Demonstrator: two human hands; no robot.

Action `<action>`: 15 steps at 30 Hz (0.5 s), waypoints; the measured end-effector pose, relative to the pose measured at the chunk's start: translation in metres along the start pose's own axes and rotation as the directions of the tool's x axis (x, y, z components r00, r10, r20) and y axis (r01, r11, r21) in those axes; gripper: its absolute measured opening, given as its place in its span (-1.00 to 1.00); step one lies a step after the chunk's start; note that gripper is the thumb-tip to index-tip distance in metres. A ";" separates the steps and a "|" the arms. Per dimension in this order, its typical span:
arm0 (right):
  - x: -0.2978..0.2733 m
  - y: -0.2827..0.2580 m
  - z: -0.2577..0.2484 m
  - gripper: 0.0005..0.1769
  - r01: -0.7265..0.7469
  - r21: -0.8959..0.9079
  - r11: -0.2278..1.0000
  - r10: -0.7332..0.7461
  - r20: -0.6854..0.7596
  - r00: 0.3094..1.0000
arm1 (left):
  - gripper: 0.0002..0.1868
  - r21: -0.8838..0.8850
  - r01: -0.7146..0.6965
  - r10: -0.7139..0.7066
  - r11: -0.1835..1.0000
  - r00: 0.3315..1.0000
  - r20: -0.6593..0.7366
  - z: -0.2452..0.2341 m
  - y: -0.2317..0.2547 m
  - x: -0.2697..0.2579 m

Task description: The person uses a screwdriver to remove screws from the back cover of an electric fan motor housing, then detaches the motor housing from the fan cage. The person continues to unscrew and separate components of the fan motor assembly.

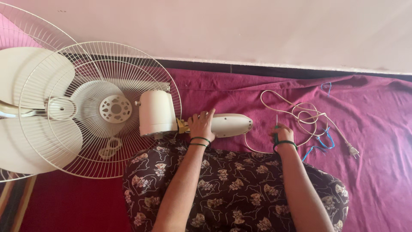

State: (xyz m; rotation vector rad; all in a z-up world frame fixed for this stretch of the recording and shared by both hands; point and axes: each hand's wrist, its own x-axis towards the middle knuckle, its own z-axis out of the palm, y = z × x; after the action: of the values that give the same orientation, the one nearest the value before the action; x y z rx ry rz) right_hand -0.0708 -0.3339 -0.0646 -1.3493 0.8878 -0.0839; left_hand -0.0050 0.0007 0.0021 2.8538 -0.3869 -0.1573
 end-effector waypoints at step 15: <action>0.019 0.019 -0.006 -0.29 0.135 0.008 0.991 -0.129 -0.259 0.957 | -0.11 -0.131 -0.149 0.113 0.980 0.962 -0.250 -0.010 -0.014 -0.001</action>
State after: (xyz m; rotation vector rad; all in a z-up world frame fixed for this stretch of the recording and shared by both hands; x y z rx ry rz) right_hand -0.0698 -0.3433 -0.0905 -1.3929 1.0093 -0.3807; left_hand -0.0016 0.0161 0.0081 2.6477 -0.4889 0.1779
